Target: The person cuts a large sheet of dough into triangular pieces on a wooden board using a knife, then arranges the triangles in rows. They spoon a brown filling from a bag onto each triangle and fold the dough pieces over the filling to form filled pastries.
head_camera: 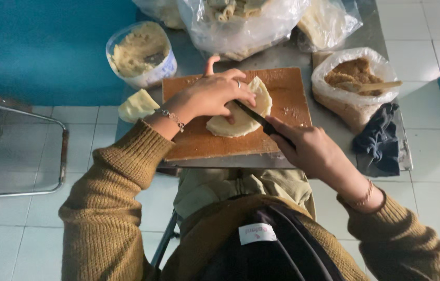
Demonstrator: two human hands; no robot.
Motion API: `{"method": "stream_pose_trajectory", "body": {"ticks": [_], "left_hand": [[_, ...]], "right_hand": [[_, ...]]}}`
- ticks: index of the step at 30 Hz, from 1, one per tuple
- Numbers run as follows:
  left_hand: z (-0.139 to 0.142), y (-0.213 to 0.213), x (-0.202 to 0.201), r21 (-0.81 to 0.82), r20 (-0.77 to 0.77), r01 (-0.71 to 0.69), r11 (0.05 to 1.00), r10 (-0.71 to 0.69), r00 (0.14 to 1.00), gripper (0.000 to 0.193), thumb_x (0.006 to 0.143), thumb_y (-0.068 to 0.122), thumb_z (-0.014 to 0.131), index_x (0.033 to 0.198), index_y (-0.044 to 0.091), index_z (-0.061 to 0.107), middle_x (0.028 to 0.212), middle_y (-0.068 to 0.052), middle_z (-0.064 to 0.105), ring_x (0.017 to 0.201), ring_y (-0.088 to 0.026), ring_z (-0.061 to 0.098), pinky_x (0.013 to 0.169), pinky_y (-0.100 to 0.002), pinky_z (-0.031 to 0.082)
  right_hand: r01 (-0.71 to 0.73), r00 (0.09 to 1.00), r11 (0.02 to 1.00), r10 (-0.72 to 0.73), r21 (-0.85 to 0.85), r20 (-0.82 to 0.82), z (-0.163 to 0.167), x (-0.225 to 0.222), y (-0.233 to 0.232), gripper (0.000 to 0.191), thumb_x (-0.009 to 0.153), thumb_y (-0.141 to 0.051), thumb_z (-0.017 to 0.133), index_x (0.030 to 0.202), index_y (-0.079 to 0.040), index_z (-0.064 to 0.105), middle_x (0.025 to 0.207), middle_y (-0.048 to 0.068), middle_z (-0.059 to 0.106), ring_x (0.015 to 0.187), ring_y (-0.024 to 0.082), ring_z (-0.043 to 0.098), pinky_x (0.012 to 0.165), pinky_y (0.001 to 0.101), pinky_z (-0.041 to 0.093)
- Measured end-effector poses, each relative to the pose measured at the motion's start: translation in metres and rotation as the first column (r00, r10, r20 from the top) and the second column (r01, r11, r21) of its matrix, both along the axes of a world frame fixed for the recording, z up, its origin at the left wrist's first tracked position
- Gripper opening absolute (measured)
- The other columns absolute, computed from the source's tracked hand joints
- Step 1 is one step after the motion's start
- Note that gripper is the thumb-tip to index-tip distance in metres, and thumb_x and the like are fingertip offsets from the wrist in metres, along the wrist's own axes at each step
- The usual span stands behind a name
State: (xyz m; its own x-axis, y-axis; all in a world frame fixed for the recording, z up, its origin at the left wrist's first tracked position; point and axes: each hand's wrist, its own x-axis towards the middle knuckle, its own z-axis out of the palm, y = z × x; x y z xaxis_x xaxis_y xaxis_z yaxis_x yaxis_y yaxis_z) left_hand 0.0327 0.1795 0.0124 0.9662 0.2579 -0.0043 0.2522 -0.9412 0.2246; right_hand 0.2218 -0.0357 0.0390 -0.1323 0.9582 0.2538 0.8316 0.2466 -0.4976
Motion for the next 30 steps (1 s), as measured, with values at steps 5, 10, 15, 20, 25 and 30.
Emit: {"method": "stream_pose_trajectory", "body": {"ticks": [5, 10, 15, 20, 25, 30], "left_hand": [[-0.003, -0.007, 0.001, 0.025, -0.019, 0.020, 0.999, -0.019, 1.000, 0.065, 0.058, 0.029, 0.094, 0.118, 0.036, 0.070, 0.125, 0.014, 0.068, 0.146, -0.018, 0.040, 0.110, -0.078, 0.008], [-0.002, -0.006, 0.002, 0.044, 0.058, 0.032, 0.999, -0.034, 0.998, 0.064, 0.057, 0.026, 0.093, 0.117, 0.035, 0.070, 0.132, 0.016, 0.067, 0.141, -0.020, 0.041, 0.107, -0.080, 0.005], [0.001, -0.004, 0.004, 0.032, -0.037, 0.016, 0.999, -0.015, 0.999, 0.064, 0.060, 0.026, 0.093, 0.118, 0.036, 0.068, 0.131, 0.015, 0.066, 0.146, -0.021, 0.037, 0.107, -0.078, 0.006], [0.000, -0.002, 0.002, 0.025, -0.038, -0.004, 1.000, 0.005, 0.999, 0.064, 0.060, 0.028, 0.092, 0.119, 0.039, 0.068, 0.134, 0.017, 0.065, 0.145, -0.021, 0.038, 0.110, -0.078, 0.004], [-0.003, 0.001, 0.005, -0.001, -0.084, -0.001, 1.000, 0.001, 0.996, 0.066, 0.062, 0.033, 0.092, 0.122, 0.040, 0.065, 0.139, 0.014, 0.061, 0.149, -0.021, 0.033, 0.107, -0.080, 0.003], [-0.006, 0.003, -0.001, -0.072, -0.014, -0.003, 0.997, 0.002, 1.000, 0.068, 0.062, 0.035, 0.092, 0.124, 0.043, 0.065, 0.143, 0.015, 0.059, 0.147, -0.023, 0.033, 0.106, -0.081, 0.003]], "right_hand": [[0.008, 1.000, 1.000, -0.008, -0.013, 0.010, -0.004, -0.003, 0.006, 0.039, 0.096, -0.025, 0.068, 0.134, -0.015, 0.066, 0.070, 0.017, 0.066, 0.061, 0.037, 0.066, 0.054, 0.0462, 0.051], [0.002, 0.993, 1.000, -0.001, -0.015, 0.117, -0.006, 0.001, 0.000, 0.045, 0.095, -0.026, 0.066, 0.138, -0.015, 0.063, 0.066, 0.016, 0.066, 0.056, 0.037, 0.065, 0.051, 0.0475, 0.050], [0.006, 0.993, 0.999, -0.011, 0.044, 0.119, -0.018, -0.012, 0.010, 0.045, 0.099, -0.025, 0.065, 0.141, -0.012, 0.060, 0.067, 0.015, 0.065, 0.057, 0.034, 0.066, 0.054, 0.0459, 0.052], [0.029, 0.996, 0.999, -0.031, 0.022, 0.084, -0.019, -0.003, -0.001, 0.045, 0.096, -0.023, 0.066, 0.140, -0.015, 0.061, 0.071, 0.014, 0.068, 0.058, 0.035, 0.066, 0.053, 0.0455, 0.052], [0.002, 1.000, 1.000, -0.003, 0.029, 0.027, -0.022, -0.005, 0.000, 0.045, 0.097, -0.022, 0.067, 0.141, -0.014, 0.061, 0.075, 0.015, 0.068, 0.062, 0.034, 0.067, 0.056, 0.0445, 0.052], [0.047, 0.994, 0.998, -0.050, 0.029, 0.093, -0.020, -0.001, -0.020, 0.051, 0.093, -0.023, 0.069, 0.142, -0.016, 0.059, 0.068, 0.014, 0.066, 0.058, 0.033, 0.067, 0.056, 0.0454, 0.052]]}}
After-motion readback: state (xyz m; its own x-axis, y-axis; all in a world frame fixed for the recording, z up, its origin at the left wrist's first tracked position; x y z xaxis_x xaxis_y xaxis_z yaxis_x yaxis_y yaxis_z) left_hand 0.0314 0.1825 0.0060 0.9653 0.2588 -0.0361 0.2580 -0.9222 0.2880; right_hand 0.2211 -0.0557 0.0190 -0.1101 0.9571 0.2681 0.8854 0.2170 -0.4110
